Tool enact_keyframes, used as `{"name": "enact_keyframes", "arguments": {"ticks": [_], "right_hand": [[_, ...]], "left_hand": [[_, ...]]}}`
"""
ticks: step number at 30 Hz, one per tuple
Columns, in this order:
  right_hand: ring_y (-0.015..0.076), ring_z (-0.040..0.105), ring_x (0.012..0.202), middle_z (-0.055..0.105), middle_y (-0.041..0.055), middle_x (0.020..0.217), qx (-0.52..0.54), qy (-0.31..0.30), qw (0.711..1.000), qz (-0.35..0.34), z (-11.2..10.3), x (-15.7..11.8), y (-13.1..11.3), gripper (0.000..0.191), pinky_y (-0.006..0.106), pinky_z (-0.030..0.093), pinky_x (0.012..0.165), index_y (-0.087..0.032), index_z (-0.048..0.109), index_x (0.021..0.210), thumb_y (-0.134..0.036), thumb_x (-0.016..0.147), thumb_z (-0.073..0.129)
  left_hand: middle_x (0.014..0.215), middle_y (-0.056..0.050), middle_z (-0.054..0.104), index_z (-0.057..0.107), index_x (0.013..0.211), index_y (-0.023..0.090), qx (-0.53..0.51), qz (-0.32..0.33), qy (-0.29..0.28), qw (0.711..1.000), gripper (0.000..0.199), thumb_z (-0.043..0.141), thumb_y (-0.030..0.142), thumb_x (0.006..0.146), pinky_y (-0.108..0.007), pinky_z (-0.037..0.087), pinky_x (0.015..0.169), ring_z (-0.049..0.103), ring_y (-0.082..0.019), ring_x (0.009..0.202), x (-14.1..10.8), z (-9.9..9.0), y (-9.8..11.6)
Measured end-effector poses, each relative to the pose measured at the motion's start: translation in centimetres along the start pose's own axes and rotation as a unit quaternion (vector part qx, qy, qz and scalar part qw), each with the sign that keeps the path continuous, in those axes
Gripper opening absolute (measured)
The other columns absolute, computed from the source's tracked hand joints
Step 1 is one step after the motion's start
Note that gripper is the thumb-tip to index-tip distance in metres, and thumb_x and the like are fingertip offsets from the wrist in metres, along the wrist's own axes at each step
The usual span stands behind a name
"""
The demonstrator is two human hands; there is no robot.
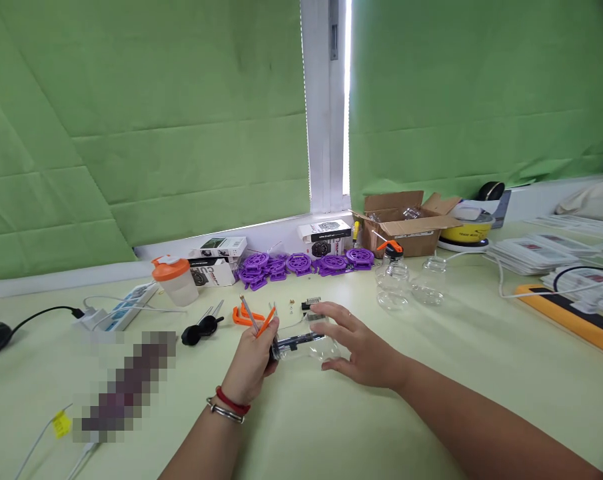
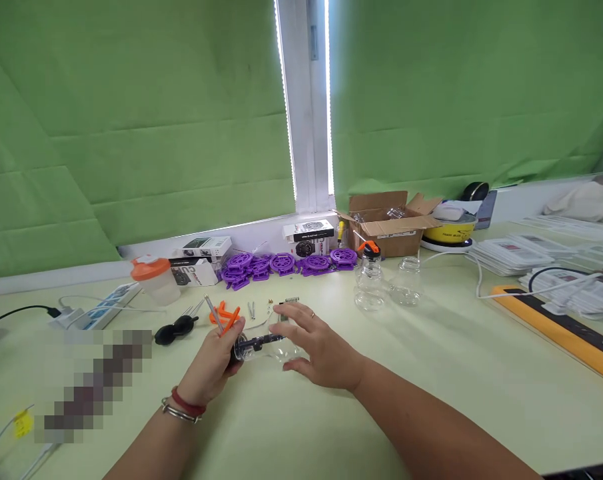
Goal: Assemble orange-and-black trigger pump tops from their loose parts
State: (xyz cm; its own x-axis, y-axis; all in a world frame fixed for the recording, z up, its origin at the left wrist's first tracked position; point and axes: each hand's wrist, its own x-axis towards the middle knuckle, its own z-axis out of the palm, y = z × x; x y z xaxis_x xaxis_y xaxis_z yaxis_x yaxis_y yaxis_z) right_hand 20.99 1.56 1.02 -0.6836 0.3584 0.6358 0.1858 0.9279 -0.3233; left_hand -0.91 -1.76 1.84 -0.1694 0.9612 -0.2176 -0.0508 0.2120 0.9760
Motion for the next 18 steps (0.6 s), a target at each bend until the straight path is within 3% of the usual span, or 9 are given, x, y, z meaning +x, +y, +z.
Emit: {"name": "enact_keyframes", "arguments": {"ticks": [3, 6, 7, 9, 11, 12, 14, 16, 18], "right_hand": [[0.0242, 0.020, 0.135, 0.037, 0.0050, 0.138, -0.015, -0.005, 0.998, -0.054, 0.3, -0.2, 0.2, 0.048, 0.047, 0.027, 0.108, -0.033, 0.039, 0.129, -0.015, 0.085, 0.050], [0.0279, 0.026, 0.133, 0.029, 0.0098, 0.142, 0.090, 0.027, 0.992, 0.088, 0.5, -0.3, 0.2, 0.067, 0.048, 0.032, 0.104, -0.031, 0.027, 0.137, -0.037, 0.080, 0.061], [0.0289, 0.034, 0.128, 0.029, 0.0128, 0.141, 0.161, 0.031, 0.971, 0.176, 0.5, -0.3, 0.3, 0.073, 0.048, 0.038, 0.099, -0.030, 0.022, 0.139, -0.046, 0.078, 0.060], [0.0280, 0.055, 0.107, 0.040, 0.0163, 0.130, 0.315, -0.006, 0.884, 0.346, 0.6, -0.2, 0.3, 0.071, 0.046, 0.051, 0.080, -0.028, 0.023, 0.137, -0.060, 0.079, 0.048], [0.0234, 0.064, 0.081, 0.051, 0.0145, 0.113, 0.404, -0.072, 0.801, 0.435, 0.6, -0.1, 0.4, 0.063, 0.041, 0.055, 0.062, -0.024, 0.035, 0.129, -0.064, 0.081, 0.038], [0.0222, 0.064, 0.076, 0.053, 0.0132, 0.107, 0.407, -0.086, 0.795, 0.442, 0.5, -0.1, 0.5, 0.062, 0.040, 0.054, 0.060, -0.021, 0.040, 0.125, -0.065, 0.080, 0.041], [0.0230, 0.062, 0.086, 0.053, 0.0122, 0.107, 0.339, -0.063, 0.855, 0.387, 0.4, 0.0, 0.6, 0.063, 0.040, 0.054, 0.070, -0.020, 0.043, 0.122, -0.059, 0.074, 0.057], [0.0257, 0.054, 0.104, 0.050, 0.0133, 0.117, 0.210, -0.024, 0.943, 0.257, 0.1, 0.0, 0.6, 0.071, 0.042, 0.049, 0.086, -0.021, 0.043, 0.124, -0.050, 0.066, 0.070], [0.0272, 0.045, 0.117, 0.047, 0.0134, 0.124, 0.071, -0.017, 0.992, 0.101, 0.0, 0.1, 0.5, 0.067, 0.044, 0.041, 0.097, -0.021, 0.045, 0.124, -0.040, 0.067, 0.073]], "left_hand": [[0.045, 0.006, 0.041, 0.042, 0.059, 0.020, 0.012, -0.042, -0.040, 0.998, 0.045, 0.056, 0.061, 0.068, -0.018, 0.014, 0.031, 0.031, -0.005, 0.030, 0.0, -0.2, 0.2], [0.047, 0.007, 0.040, 0.041, 0.061, 0.020, 0.037, 0.024, -0.003, 0.999, 0.042, 0.056, 0.059, 0.070, -0.018, 0.024, 0.033, 0.035, -0.006, 0.035, -0.1, -0.2, 0.0], [0.048, 0.008, 0.040, 0.041, 0.062, 0.020, 0.059, 0.065, 0.016, 0.996, 0.041, 0.057, 0.057, 0.070, -0.018, 0.029, 0.035, 0.037, -0.006, 0.037, -0.2, -0.1, -0.1], [0.049, 0.008, 0.042, 0.042, 0.063, 0.019, 0.113, 0.136, 0.033, 0.984, 0.038, 0.060, 0.052, 0.070, -0.019, 0.034, 0.040, 0.040, -0.006, 0.040, -0.4, 0.1, -0.5], [0.050, 0.008, 0.042, 0.042, 0.063, 0.019, 0.146, 0.161, 0.021, 0.976, 0.038, 0.065, 0.050, 0.067, -0.019, 0.035, 0.041, 0.041, -0.006, 0.040, -0.4, 0.4, -0.8], [0.049, 0.008, 0.042, 0.042, 0.065, 0.020, 0.149, 0.152, 0.011, 0.977, 0.039, 0.066, 0.050, 0.066, -0.019, 0.034, 0.040, 0.041, -0.006, 0.039, -0.4, 0.5, -0.8], [0.046, 0.009, 0.041, 0.041, 0.066, 0.020, 0.132, 0.104, 0.003, 0.986, 0.041, 0.065, 0.054, 0.065, -0.019, 0.030, 0.036, 0.039, -0.007, 0.035, -0.3, 0.5, -0.8], [0.043, 0.010, 0.039, 0.042, 0.066, 0.021, 0.095, 0.043, -0.007, 0.994, 0.043, 0.059, 0.061, 0.067, -0.018, 0.023, 0.032, 0.035, -0.007, 0.031, -0.1, 0.3, -0.6], [0.042, 0.007, 0.042, 0.042, 0.063, 0.021, 0.066, -0.013, -0.032, 0.997, 0.048, 0.050, 0.068, 0.069, -0.017, 0.018, 0.031, 0.033, -0.006, 0.029, 0.1, 0.0, -0.3]]}}
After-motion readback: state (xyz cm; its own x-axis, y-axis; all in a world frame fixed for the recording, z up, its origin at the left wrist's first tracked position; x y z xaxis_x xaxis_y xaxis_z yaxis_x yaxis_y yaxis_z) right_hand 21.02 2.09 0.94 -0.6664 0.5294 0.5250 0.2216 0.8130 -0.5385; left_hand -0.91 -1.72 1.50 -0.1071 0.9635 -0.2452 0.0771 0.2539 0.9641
